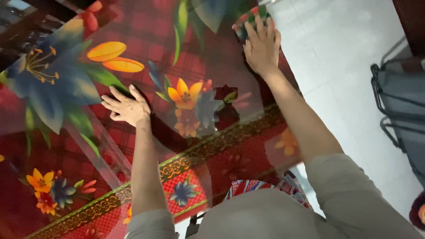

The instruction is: Wiping down a floral-patterned table with a cleaning cloth.

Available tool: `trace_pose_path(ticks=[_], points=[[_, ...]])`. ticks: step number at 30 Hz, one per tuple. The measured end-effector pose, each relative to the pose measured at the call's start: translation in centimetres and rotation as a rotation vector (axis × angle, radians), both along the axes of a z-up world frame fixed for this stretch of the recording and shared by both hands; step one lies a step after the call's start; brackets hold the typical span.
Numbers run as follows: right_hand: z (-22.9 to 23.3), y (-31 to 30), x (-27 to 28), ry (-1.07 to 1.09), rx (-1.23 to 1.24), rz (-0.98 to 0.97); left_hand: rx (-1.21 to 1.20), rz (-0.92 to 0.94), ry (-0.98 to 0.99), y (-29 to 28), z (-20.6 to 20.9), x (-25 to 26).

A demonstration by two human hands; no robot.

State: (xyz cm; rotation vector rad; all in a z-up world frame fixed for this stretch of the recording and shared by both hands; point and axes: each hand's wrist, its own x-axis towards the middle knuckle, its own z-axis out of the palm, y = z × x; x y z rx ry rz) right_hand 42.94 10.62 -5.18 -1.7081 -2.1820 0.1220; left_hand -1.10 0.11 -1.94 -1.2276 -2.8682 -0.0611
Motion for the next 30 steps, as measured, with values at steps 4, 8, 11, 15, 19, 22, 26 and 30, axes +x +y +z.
trace_pose_path(ticks=[4, 8, 11, 15, 19, 22, 26, 30], points=[[2.7, -8.6, 1.8, 0.001, -0.045, -0.017, -0.013, 0.014, 0.017, -0.5, -0.8, -0.4], [5.1, -16.5, 4.9, 0.387, -0.073, -0.073, 0.011, -0.002, 0.017, 0.0, -1.2, -0.8], [2.7, -23.4, 10.5, 0.360, 0.144, -0.272, 0.176, -0.270, 0.136, -1.0, -1.6, -0.3], [1.2, -26.8, 12.3, 0.283, 0.014, -0.599, 0.102, -0.389, 0.078, 1.1, -1.6, 13.7], [2.2, -26.3, 11.5, 0.166, -0.225, -0.716, 0.391, -1.020, -0.048, -0.3, -0.1, 33.8], [2.3, -26.1, 11.4, 0.122, -0.229, -0.692, 0.339, -1.163, -0.118, 0.7, -1.7, 40.8], [3.1, -26.4, 11.1, 0.114, -0.186, -0.687, 0.346, -1.308, -0.142, 6.7, -4.3, 41.6], [2.8, -25.7, 11.4, 0.123, -0.133, -0.694, 0.314, -1.357, -0.154, 13.1, -4.9, 42.2]])
